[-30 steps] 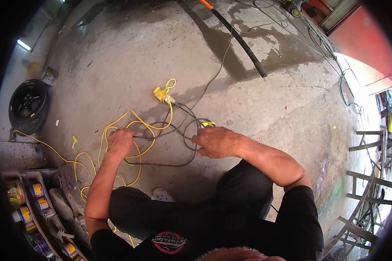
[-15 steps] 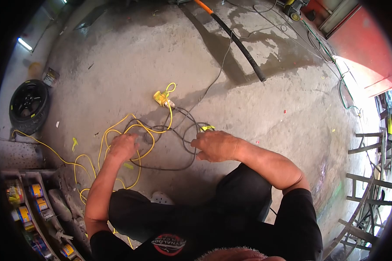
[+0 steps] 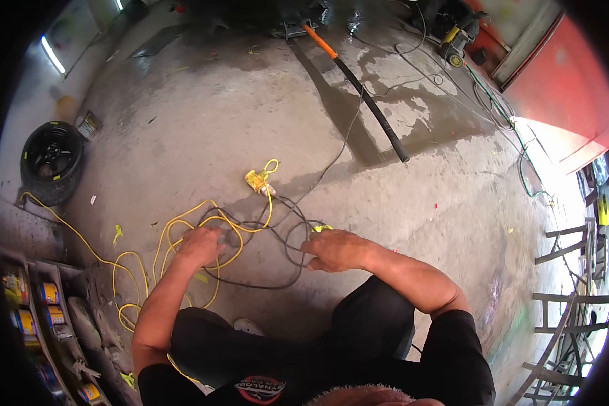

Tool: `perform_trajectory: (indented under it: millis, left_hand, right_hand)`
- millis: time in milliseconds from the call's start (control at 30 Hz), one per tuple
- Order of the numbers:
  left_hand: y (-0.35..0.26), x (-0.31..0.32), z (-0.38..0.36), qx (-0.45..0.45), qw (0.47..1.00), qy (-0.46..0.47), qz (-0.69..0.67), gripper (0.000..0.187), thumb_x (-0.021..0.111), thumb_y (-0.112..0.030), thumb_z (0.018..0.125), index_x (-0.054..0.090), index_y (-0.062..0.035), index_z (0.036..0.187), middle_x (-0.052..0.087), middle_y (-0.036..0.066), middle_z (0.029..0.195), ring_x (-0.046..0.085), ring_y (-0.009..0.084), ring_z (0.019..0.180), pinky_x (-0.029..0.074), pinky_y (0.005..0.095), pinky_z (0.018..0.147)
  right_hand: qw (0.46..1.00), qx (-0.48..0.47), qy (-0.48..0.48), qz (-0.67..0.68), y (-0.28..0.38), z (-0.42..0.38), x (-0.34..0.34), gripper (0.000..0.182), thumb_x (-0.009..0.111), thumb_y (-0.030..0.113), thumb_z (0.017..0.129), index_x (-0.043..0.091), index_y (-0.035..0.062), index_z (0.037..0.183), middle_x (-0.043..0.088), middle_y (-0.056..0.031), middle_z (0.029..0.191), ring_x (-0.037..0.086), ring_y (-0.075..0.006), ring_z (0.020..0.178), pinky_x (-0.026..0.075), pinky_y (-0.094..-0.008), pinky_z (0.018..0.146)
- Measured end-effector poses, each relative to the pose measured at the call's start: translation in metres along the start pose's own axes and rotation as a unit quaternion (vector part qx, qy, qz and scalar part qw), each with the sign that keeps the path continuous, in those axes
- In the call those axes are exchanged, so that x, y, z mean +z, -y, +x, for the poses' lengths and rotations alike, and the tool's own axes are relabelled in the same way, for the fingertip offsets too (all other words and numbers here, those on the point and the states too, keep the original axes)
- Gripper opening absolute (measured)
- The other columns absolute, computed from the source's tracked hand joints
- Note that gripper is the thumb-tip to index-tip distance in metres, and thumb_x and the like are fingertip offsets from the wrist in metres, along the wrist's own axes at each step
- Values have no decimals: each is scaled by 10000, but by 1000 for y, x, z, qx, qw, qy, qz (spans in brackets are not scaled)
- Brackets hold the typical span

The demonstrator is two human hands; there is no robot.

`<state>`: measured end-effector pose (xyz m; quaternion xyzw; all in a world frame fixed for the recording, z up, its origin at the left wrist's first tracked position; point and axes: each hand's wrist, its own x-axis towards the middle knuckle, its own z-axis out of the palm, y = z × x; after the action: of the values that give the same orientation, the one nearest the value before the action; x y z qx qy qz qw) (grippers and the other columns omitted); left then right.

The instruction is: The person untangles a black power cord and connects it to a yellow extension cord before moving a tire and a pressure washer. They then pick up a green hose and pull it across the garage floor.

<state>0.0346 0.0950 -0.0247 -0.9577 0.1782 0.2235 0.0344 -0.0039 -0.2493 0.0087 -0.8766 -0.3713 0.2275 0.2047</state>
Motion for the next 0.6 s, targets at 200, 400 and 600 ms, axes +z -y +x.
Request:
perform_trajectory:
  millis: [200, 400, 600]
  left_hand:
    - [-6, -12, -5, 11, 1000, 10, -19, 449, 626, -302, 851, 579, -50, 1220, 652, 173, 1106, 605, 336, 1056, 476, 454, 902]
    - [-2, -4, -1, 53, 995, 30, -76, 471, 629, -325, 847, 568, -73, 1241, 653, 173, 1104, 609, 336, 1050, 474, 446, 903]
    - [-4, 7, 4, 86, 978, 107, -159, 499, 622, -364, 848, 559, -90, 1260, 658, 173, 1088, 610, 338, 1041, 471, 427, 913]
  right_hand:
    - [1000, 0, 8, 12, 3, -1, -2, 356, 685, 291, 825, 620, -7, 1008, 631, -200, 946, 610, -369, 955, 488, -448, 819]
    - [999, 2, -3, 35, 0, -2, 0, 361, 682, 283, 827, 625, -6, 1035, 628, -212, 947, 600, -373, 979, 475, -451, 847]
    - [999, 8, 13, 32, -2, 0, -2, 358, 682, 287, 821, 630, -5, 1022, 631, -213, 949, 603, -380, 968, 479, -451, 841]
